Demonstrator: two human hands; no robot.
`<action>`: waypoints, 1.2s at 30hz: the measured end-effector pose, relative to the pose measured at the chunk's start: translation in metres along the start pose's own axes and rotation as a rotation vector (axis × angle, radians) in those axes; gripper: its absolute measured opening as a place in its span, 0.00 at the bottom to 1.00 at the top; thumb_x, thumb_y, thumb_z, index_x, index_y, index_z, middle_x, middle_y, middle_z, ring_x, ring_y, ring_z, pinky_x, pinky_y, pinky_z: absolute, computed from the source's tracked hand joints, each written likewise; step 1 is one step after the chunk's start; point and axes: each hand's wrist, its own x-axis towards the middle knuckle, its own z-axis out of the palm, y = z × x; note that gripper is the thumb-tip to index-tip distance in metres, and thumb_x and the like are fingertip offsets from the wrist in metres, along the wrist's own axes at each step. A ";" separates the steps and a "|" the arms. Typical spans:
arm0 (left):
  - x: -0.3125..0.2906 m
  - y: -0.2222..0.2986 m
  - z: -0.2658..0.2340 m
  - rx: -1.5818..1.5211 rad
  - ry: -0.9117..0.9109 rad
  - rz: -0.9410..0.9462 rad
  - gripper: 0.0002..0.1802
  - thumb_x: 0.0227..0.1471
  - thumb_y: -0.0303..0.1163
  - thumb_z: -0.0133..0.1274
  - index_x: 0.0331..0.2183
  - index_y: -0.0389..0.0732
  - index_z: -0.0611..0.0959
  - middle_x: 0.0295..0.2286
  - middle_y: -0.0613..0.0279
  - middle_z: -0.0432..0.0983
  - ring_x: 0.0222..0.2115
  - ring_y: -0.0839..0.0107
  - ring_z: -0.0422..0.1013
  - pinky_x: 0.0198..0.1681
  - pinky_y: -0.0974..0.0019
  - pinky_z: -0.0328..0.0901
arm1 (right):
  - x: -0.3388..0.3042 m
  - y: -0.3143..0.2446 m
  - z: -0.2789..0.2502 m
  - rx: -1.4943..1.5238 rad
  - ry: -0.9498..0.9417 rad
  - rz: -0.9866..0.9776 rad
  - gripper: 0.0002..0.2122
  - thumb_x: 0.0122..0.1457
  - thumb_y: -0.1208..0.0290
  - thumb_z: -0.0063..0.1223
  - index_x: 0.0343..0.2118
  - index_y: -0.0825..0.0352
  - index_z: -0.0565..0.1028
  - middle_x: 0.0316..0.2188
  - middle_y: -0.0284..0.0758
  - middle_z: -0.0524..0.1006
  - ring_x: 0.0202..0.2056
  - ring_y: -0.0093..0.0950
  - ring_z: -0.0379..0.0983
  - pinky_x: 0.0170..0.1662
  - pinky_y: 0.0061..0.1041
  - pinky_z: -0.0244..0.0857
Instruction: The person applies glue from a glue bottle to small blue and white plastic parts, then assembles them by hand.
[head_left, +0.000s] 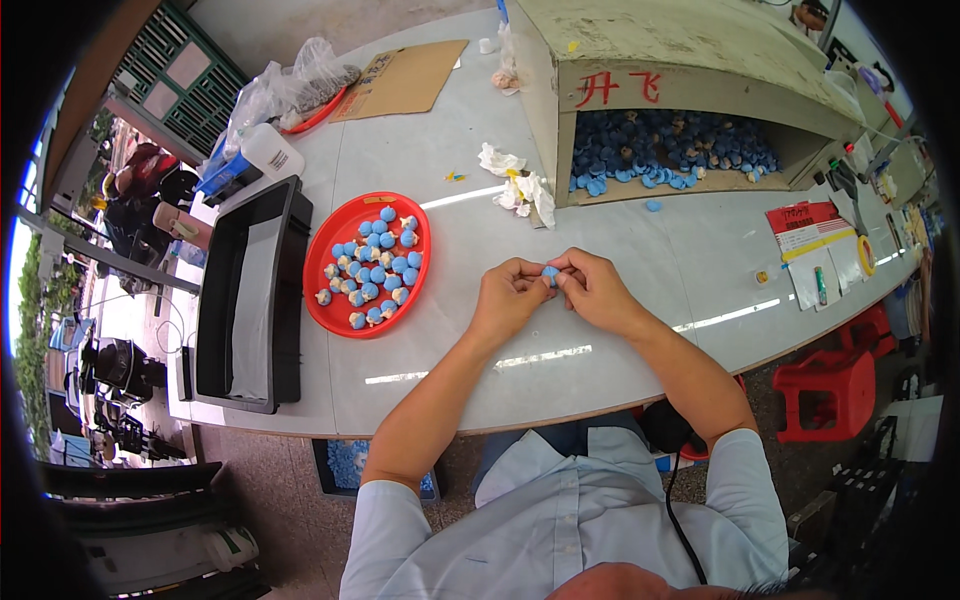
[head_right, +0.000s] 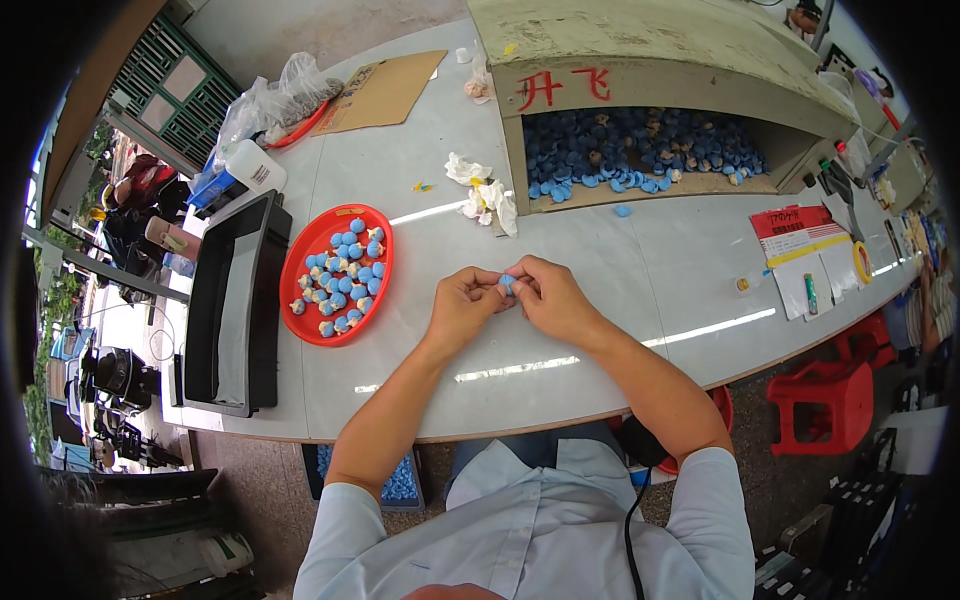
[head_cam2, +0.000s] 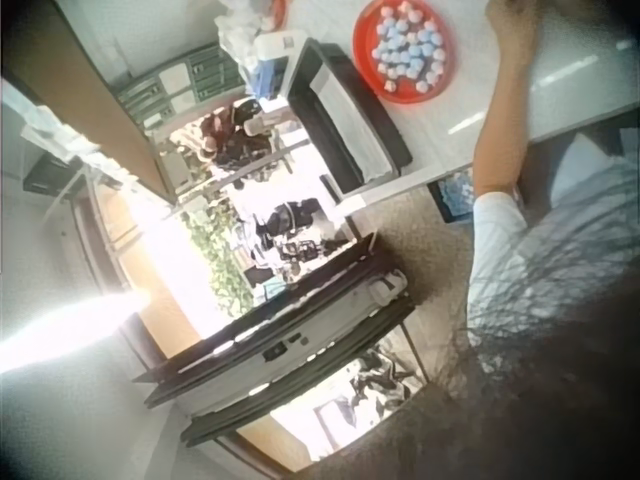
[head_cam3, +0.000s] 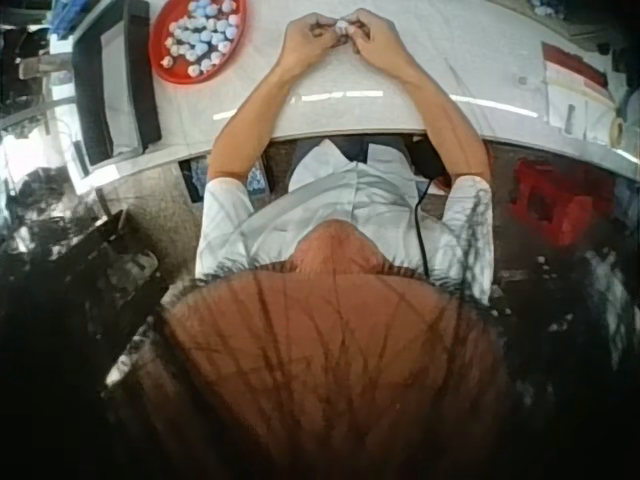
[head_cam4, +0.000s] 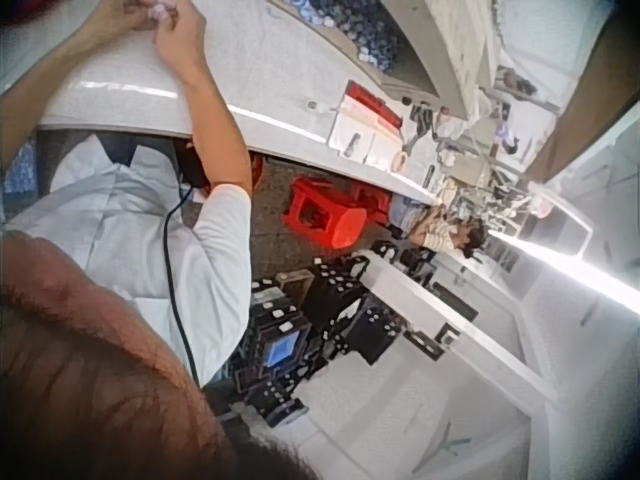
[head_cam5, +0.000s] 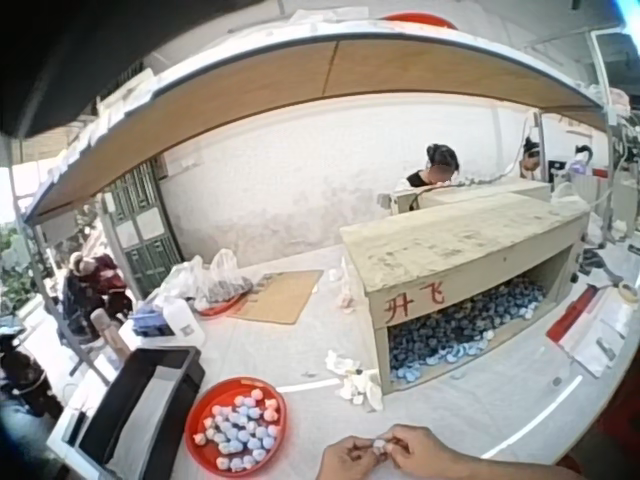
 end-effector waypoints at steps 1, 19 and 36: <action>0.000 -0.001 0.000 0.007 0.006 0.002 0.10 0.55 0.21 0.54 0.39 0.26 0.77 0.34 0.53 0.78 0.33 0.72 0.77 0.39 0.72 0.75 | 0.000 0.000 0.001 0.000 -0.001 -0.001 0.05 0.60 0.81 0.48 0.37 0.73 0.73 0.24 0.33 0.76 0.20 0.17 0.68 0.24 0.19 0.63; 0.001 0.002 -0.001 0.003 -0.013 0.073 0.11 0.55 0.21 0.53 0.41 0.27 0.75 0.35 0.52 0.77 0.36 0.70 0.77 0.40 0.72 0.73 | 0.007 -0.007 -0.013 0.060 -0.066 0.062 0.08 0.62 0.76 0.48 0.42 0.71 0.72 0.25 0.31 0.74 0.22 0.16 0.67 0.25 0.17 0.63; 0.001 -0.001 -0.004 -0.037 -0.033 0.023 0.11 0.55 0.21 0.54 0.41 0.27 0.77 0.37 0.52 0.77 0.38 0.67 0.77 0.41 0.71 0.74 | 0.005 -0.008 -0.014 0.093 -0.126 0.095 0.07 0.63 0.80 0.44 0.42 0.70 0.72 0.27 0.31 0.74 0.23 0.15 0.66 0.25 0.16 0.63</action>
